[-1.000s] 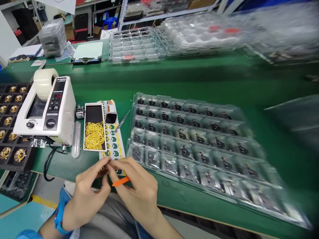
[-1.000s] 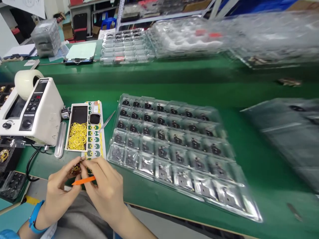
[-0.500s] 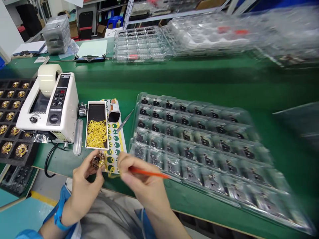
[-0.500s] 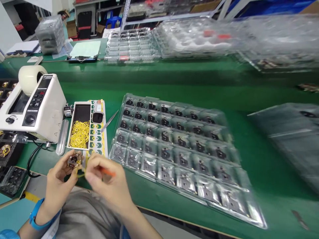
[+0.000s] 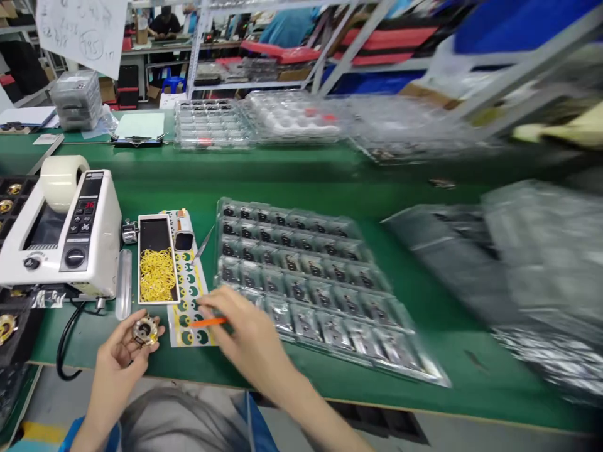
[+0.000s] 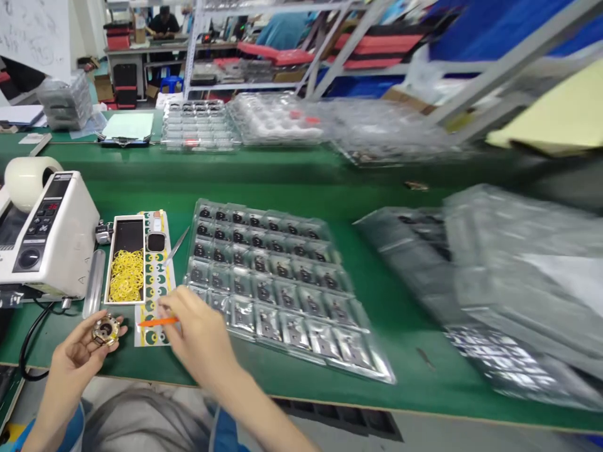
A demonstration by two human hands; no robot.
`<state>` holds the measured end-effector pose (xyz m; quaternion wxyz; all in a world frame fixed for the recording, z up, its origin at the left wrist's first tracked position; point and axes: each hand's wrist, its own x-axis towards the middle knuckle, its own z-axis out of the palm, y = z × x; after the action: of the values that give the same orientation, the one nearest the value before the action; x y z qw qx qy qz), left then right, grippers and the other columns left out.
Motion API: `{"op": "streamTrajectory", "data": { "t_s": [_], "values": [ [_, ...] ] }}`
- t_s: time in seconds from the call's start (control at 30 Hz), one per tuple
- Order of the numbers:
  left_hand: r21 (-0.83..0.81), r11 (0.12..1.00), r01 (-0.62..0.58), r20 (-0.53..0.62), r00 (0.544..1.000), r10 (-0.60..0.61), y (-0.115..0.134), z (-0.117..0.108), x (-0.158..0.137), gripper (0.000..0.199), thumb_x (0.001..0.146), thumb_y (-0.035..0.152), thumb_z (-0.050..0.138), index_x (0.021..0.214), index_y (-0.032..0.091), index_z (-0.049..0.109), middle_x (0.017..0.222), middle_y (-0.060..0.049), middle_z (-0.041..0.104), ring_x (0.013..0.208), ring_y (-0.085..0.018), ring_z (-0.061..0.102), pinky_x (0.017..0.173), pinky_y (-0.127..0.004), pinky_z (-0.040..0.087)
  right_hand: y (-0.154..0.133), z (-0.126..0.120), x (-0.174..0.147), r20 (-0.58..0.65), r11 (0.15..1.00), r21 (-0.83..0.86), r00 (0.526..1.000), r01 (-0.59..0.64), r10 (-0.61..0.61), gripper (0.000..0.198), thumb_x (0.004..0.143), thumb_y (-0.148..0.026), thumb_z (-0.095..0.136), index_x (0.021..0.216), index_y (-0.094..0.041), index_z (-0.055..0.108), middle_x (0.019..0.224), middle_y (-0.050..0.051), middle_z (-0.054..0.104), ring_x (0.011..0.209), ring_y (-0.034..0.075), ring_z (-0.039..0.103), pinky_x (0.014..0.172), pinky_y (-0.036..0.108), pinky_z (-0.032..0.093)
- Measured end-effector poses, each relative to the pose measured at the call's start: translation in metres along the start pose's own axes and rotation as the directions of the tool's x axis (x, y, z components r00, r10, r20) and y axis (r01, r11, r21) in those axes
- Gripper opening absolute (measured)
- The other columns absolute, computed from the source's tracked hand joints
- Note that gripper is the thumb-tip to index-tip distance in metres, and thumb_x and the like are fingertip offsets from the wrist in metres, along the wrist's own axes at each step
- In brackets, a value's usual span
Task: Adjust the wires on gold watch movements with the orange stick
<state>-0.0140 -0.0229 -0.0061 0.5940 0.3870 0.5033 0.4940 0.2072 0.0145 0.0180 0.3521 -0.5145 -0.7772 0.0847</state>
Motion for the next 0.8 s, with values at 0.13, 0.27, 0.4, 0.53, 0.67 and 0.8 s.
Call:
{"op": "streamTrajectory", "data": {
  "t_s": [0.13, 0.27, 0.4, 0.53, 0.67, 0.8],
  "values": [
    [0.038, 0.994, -0.099, 0.049, 0.994, 0.098, 0.005, -0.003, 0.013, 0.040, 0.084, 0.032, 0.073, 0.120, 0.018, 0.063, 0.121, -0.014, 0.067, 0.106, -0.029, 0.067, 0.085, -0.031, 0.060, 0.068, -0.047, 0.028, 0.099, 0.947, -0.315, 0.991, -0.058, 0.093, 0.025, 0.086, -0.006, 0.050, 0.096, -0.015, 0.071, 0.089, 0.008, 0.067, 0.082, 0.022, 0.065, 0.060, 0.028, 0.046],
    [0.052, 0.989, -0.136, 0.063, 0.989, 0.132, 0.003, 0.001, 0.021, 0.036, 0.087, 0.028, 0.070, 0.122, 0.021, 0.064, 0.126, -0.010, 0.065, 0.105, -0.025, 0.068, 0.086, -0.026, 0.058, 0.116, -0.069, 0.059, 0.287, 0.923, -0.379, 0.941, -0.060, 0.179, 0.027, 0.077, 0.001, 0.060, 0.088, -0.019, 0.076, 0.084, 0.004, 0.068, 0.081, 0.021, 0.066, 0.059, 0.026, 0.042],
    [0.043, 0.993, -0.106, 0.082, 0.991, 0.102, -0.001, 0.007, 0.020, 0.036, 0.088, 0.029, 0.069, 0.122, 0.021, 0.064, 0.127, -0.009, 0.064, 0.104, -0.023, 0.068, 0.087, -0.023, 0.057, 0.119, -0.064, 0.063, 0.352, 0.904, -0.413, 0.897, -0.109, 0.269, 0.007, 0.079, -0.012, 0.071, 0.081, -0.017, 0.075, 0.084, 0.005, 0.068, 0.081, 0.022, 0.065, 0.058, 0.027, 0.038],
    [0.016, 0.995, -0.095, 0.025, 0.995, 0.094, 0.006, 0.018, 0.009, 0.036, 0.086, 0.031, 0.072, 0.119, 0.019, 0.065, 0.123, -0.011, 0.066, 0.104, -0.025, 0.068, 0.087, -0.023, 0.057, 0.113, -0.053, 0.056, 0.295, 0.874, -0.422, 0.876, -0.239, 0.382, 0.010, 0.082, -0.013, 0.065, 0.074, -0.016, 0.070, 0.083, 0.007, 0.066, 0.075, 0.022, 0.063, 0.052, 0.028, 0.030],
    [-0.087, 0.996, -0.035, 0.014, 0.999, 0.036, 0.018, 0.030, 0.001, 0.044, 0.082, 0.033, 0.077, 0.122, 0.022, 0.063, 0.119, -0.011, 0.068, 0.098, -0.024, 0.070, 0.082, -0.024, 0.058, 0.116, -0.049, 0.057, 0.229, 0.854, -0.330, 0.844, -0.401, 0.485, 0.009, 0.077, -0.016, 0.065, 0.069, -0.017, 0.063, 0.076, 0.006, 0.063, 0.065, 0.019, 0.058, 0.052, 0.026, 0.030],
    [-0.126, 0.989, 0.071, 0.201, 0.978, -0.045, 0.024, 0.036, 0.005, 0.030, 0.081, 0.036, 0.078, 0.107, 0.023, 0.073, 0.111, -0.009, 0.070, 0.092, -0.022, 0.070, 0.082, -0.027, 0.058, 0.098, -0.050, 0.056, 0.249, 0.858, -0.110, 0.822, -0.502, 0.513, 0.014, 0.080, -0.029, 0.059, 0.072, -0.018, 0.057, 0.055, -0.003, 0.046, 0.050, 0.013, 0.043, 0.050, 0.025, 0.031]
  ]
}}
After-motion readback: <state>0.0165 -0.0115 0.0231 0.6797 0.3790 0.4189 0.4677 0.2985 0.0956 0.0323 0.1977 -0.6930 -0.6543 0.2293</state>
